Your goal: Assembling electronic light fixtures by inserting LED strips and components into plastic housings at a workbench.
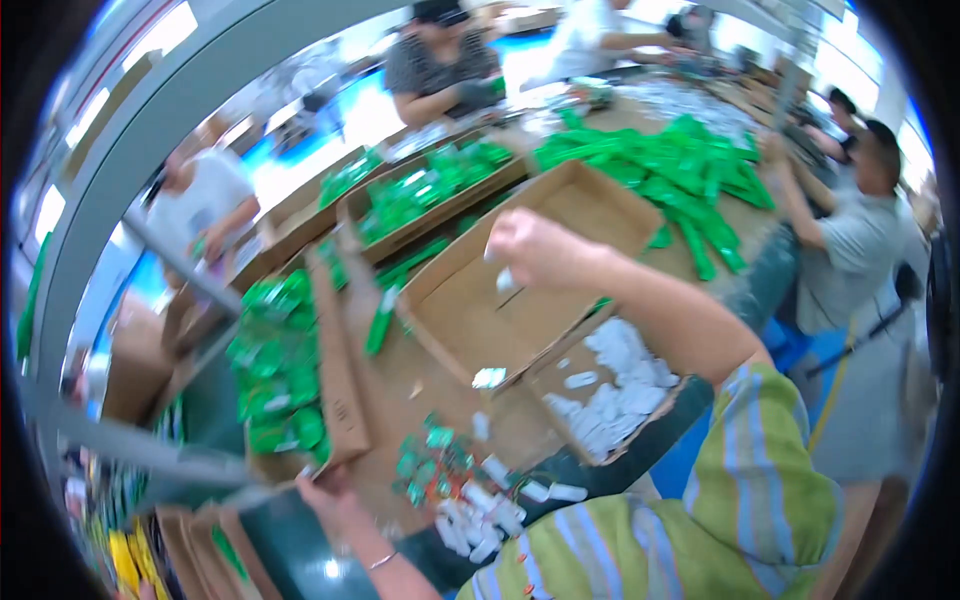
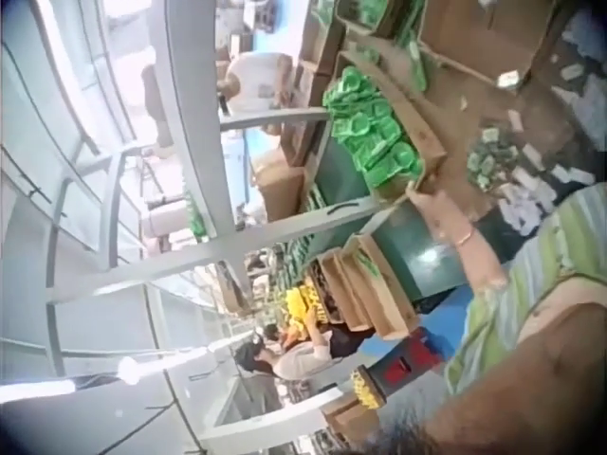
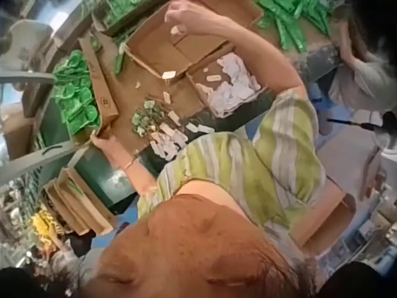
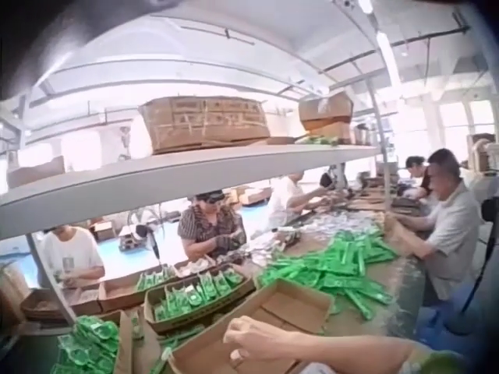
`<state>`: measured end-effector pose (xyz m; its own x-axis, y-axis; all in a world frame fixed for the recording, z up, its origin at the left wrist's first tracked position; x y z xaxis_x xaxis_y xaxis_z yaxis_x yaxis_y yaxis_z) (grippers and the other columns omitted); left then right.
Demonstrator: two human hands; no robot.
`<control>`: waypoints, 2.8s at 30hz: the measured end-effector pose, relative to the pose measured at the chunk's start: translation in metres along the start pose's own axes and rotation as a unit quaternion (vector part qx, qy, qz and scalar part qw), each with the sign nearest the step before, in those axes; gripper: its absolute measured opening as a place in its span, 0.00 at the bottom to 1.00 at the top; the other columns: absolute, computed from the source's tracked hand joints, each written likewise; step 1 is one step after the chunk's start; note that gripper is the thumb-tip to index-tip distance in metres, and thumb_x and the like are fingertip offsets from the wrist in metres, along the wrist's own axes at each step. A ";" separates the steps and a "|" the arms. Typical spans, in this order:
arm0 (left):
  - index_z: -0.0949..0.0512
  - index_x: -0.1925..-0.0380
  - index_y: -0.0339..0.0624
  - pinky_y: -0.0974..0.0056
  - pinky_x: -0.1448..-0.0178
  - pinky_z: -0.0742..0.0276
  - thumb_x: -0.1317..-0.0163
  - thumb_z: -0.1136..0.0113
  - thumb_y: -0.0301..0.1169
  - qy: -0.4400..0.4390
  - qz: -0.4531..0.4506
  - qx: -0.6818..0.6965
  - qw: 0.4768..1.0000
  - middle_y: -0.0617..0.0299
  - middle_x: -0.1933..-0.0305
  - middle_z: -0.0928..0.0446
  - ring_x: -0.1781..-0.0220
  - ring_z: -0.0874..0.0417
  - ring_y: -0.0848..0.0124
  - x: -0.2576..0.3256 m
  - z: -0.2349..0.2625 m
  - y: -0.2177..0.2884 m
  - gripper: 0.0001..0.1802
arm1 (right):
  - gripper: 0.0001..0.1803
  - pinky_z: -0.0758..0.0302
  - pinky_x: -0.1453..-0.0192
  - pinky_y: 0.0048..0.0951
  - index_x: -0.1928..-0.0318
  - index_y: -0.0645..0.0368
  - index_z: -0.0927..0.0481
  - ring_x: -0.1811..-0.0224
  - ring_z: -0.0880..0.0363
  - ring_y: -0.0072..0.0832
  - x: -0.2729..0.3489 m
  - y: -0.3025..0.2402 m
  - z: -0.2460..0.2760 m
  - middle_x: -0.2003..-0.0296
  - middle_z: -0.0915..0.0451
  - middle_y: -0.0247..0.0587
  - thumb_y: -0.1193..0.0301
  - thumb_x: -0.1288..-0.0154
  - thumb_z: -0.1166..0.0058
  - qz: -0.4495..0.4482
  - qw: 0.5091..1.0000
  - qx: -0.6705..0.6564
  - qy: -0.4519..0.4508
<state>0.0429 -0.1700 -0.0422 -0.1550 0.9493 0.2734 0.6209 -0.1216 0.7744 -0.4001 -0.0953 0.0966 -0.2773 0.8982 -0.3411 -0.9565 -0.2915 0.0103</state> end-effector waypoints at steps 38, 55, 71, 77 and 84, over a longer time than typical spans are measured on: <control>0.33 0.52 0.30 0.51 0.41 0.40 0.44 0.50 0.33 -0.208 -0.632 -0.584 0.465 0.45 0.48 0.35 0.44 0.34 0.49 0.182 -0.050 0.073 0.22 | 0.03 0.38 0.57 0.36 0.75 0.52 0.28 0.68 0.30 0.31 0.079 -0.058 0.061 0.79 0.29 0.34 0.72 0.54 0.51 -0.189 0.933 0.237 0.193; 0.32 0.49 0.35 0.54 0.42 0.37 0.54 0.43 0.23 -0.335 -0.558 -0.554 0.520 0.50 0.50 0.32 0.46 0.33 0.51 0.155 -0.107 0.024 0.27 | 0.08 0.40 0.55 0.32 0.72 0.55 0.24 0.64 0.29 0.30 0.138 -0.069 0.103 0.74 0.27 0.33 0.79 0.56 0.50 -0.116 0.940 0.239 0.214; 0.23 0.59 0.37 0.64 0.58 0.26 0.57 0.47 0.15 -0.517 -0.284 -0.474 0.654 0.54 0.66 0.26 0.63 0.24 0.63 0.134 -0.136 -0.021 0.21 | 0.09 0.40 0.55 0.31 0.69 0.57 0.26 0.62 0.29 0.30 0.172 -0.050 0.105 0.73 0.28 0.35 0.79 0.55 0.50 -0.201 0.916 0.288 0.196; 0.29 0.50 0.37 0.56 0.52 0.32 0.60 0.40 0.21 -0.373 -0.576 -0.546 0.482 0.50 0.56 0.34 0.57 0.31 0.54 0.210 -0.131 0.025 0.30 | 0.09 0.41 0.54 0.35 0.71 0.56 0.24 0.64 0.29 0.32 0.151 -0.086 0.088 0.74 0.28 0.35 0.79 0.56 0.51 -0.102 0.959 0.163 0.206; 0.26 0.64 0.36 0.55 0.68 0.31 0.60 0.47 0.19 -0.333 -0.373 -0.739 0.452 0.53 0.73 0.29 0.71 0.25 0.56 0.258 -0.045 0.048 0.17 | 0.09 0.36 0.55 0.34 0.69 0.54 0.25 0.63 0.28 0.32 0.081 -0.199 0.020 0.70 0.26 0.33 0.68 0.55 0.46 0.185 0.953 -0.099 0.219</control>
<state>-0.0018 0.0563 0.0913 0.6738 0.7027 -0.2284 -0.6802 0.7107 0.1796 -0.2337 0.0424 0.0852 -0.4868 0.5110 -0.7084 -0.7527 -0.6570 0.0433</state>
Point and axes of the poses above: each hand's wrist, its own x-axis away from the middle knuckle, its own z-axis out of the back of the hand, y = z × x, the point moved 1 cm from there along -x, towards the middle knuckle
